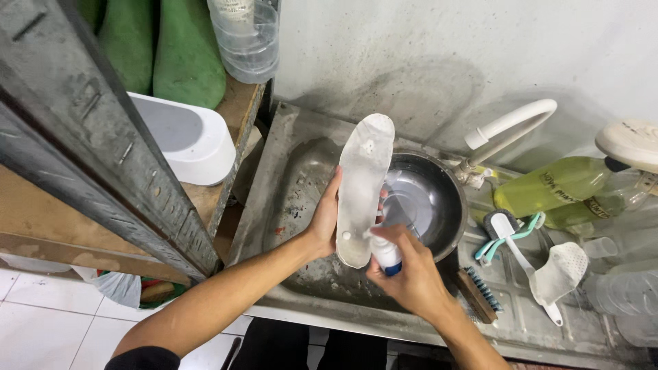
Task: The person cleans a white shoe insole by applying liquid cleaner and scrubbing it with a brush and a cloth in a sink. They then rinse the insole and the sink basin. Finally, the person wets a canvas sneaker under the tap and places it on a towel.
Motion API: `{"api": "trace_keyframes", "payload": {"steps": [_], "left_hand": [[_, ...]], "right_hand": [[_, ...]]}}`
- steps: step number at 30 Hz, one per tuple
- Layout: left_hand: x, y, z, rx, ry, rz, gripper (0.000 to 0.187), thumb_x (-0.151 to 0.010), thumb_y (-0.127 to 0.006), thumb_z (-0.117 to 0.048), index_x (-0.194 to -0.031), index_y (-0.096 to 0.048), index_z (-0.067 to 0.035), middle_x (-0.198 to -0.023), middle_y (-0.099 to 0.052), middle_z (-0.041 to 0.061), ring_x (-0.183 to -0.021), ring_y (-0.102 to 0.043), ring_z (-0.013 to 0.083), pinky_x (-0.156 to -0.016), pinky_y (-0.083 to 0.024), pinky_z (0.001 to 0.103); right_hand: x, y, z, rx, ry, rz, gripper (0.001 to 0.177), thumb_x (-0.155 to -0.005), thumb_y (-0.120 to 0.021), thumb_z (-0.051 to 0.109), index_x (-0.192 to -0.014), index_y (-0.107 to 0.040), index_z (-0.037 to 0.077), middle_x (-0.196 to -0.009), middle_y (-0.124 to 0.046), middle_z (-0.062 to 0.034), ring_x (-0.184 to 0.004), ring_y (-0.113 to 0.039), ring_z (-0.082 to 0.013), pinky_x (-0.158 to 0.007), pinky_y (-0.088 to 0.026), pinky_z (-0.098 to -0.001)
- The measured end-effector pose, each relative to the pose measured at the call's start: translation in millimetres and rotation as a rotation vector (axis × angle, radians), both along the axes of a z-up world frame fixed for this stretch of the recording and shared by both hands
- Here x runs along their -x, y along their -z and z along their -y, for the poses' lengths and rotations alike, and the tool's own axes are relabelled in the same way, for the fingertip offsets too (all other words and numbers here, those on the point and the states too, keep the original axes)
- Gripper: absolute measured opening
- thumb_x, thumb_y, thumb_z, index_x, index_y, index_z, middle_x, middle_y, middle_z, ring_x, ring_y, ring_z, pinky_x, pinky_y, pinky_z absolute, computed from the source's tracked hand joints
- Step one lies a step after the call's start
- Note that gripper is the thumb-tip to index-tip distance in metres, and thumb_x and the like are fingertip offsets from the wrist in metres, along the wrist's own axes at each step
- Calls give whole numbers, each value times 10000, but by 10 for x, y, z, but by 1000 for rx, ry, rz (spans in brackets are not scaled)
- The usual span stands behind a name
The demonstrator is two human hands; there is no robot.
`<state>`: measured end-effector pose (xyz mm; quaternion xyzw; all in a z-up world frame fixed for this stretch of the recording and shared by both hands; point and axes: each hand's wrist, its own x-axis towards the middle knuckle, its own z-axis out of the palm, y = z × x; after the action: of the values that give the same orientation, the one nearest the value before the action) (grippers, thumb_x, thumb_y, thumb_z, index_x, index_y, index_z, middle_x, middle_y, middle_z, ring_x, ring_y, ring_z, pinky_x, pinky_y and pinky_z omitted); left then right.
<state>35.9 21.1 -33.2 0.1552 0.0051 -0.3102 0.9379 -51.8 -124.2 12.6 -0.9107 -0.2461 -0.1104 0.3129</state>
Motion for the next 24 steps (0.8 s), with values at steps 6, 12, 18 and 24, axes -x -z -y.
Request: {"api": "trace_keyframes", "payload": {"steps": [6,12,18,24], "left_hand": [[94,-96,-37,30,118,91,719,-924,-340,-635,-1241,-548,-24,-975,-663,124,-826,-642,228,-754,-503,342],[186,-128,3,-276,141,-121,656,-834,-513,-675,-1149,-653,-118,-1089,-688,122,-922,-681,238,-832,-563,368],[260,-184,-8,-297,190,-115,622,-827,-571,-609,-1197,-638,-113,-1190,-654,107,-1004,-658,227,-896,-539,351],[298,-250,-6,-211,245,-155,606,-841,-608,-555,-1229,-625,-90,-1204,-639,133,-1046,-637,249,-944,-512,398]], "right_hand": [[-69,-58,89,27,9,20,530,-726,-688,24,-1216,-524,142,-927,-587,-71,-708,-605,-195,-669,-463,-261],[-152,-96,107,-82,144,92,572,-608,-689,-54,-1153,-600,94,-878,-669,-202,-691,-662,-418,-579,-503,-480],[-278,-131,337,69,236,262,530,-605,-711,-25,-1104,-641,142,-814,-646,-109,-671,-651,-368,-549,-494,-410],[-348,-226,483,107,312,300,600,-619,-699,-28,-1196,-596,102,-895,-631,-200,-792,-624,-465,-636,-465,-532]]}}
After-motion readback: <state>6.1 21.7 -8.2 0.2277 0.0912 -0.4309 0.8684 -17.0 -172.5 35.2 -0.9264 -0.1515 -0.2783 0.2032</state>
